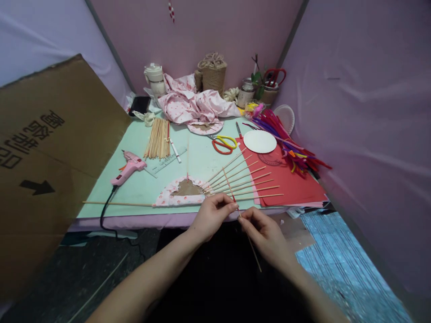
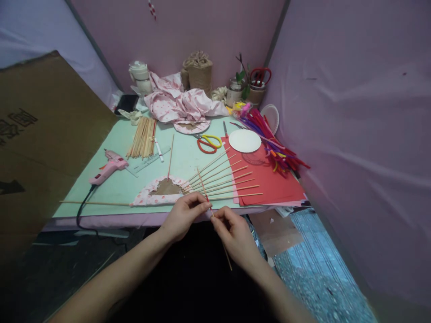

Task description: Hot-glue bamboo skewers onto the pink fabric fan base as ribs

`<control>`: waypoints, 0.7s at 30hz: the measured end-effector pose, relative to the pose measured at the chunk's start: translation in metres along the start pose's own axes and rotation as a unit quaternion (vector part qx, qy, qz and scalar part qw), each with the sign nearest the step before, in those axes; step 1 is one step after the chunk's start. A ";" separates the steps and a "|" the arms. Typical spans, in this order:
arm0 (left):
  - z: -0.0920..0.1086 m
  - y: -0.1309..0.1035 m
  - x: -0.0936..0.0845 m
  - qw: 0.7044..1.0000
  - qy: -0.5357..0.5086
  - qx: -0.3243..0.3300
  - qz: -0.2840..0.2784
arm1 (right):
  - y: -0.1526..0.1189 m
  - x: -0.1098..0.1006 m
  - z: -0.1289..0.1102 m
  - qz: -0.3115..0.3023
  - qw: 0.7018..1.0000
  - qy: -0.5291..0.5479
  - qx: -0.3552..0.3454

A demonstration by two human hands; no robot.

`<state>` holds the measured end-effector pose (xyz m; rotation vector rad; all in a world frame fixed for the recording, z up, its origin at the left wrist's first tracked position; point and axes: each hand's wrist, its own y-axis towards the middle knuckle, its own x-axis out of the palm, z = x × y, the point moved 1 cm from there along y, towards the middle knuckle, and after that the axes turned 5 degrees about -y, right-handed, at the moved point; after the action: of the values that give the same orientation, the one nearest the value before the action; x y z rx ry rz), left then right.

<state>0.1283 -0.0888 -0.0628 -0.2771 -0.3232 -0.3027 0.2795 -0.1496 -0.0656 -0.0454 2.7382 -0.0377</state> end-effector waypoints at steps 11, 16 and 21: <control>-0.002 0.000 0.014 0.987 0.139 0.081 0.013 | -0.006 -0.003 0.012 0.083 0.975 -0.179 -0.097; 0.000 -0.002 0.014 0.990 0.110 0.085 0.036 | -0.004 -0.005 0.012 0.077 0.992 -0.091 -0.027; -0.004 0.000 0.016 0.996 0.066 0.037 0.040 | -0.004 -0.009 0.008 0.017 0.994 0.079 0.077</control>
<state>0.1432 -0.0942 -0.0607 -0.1964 -0.1911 -0.2284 0.2910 -0.1536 -0.0690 0.0485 2.8837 -0.2537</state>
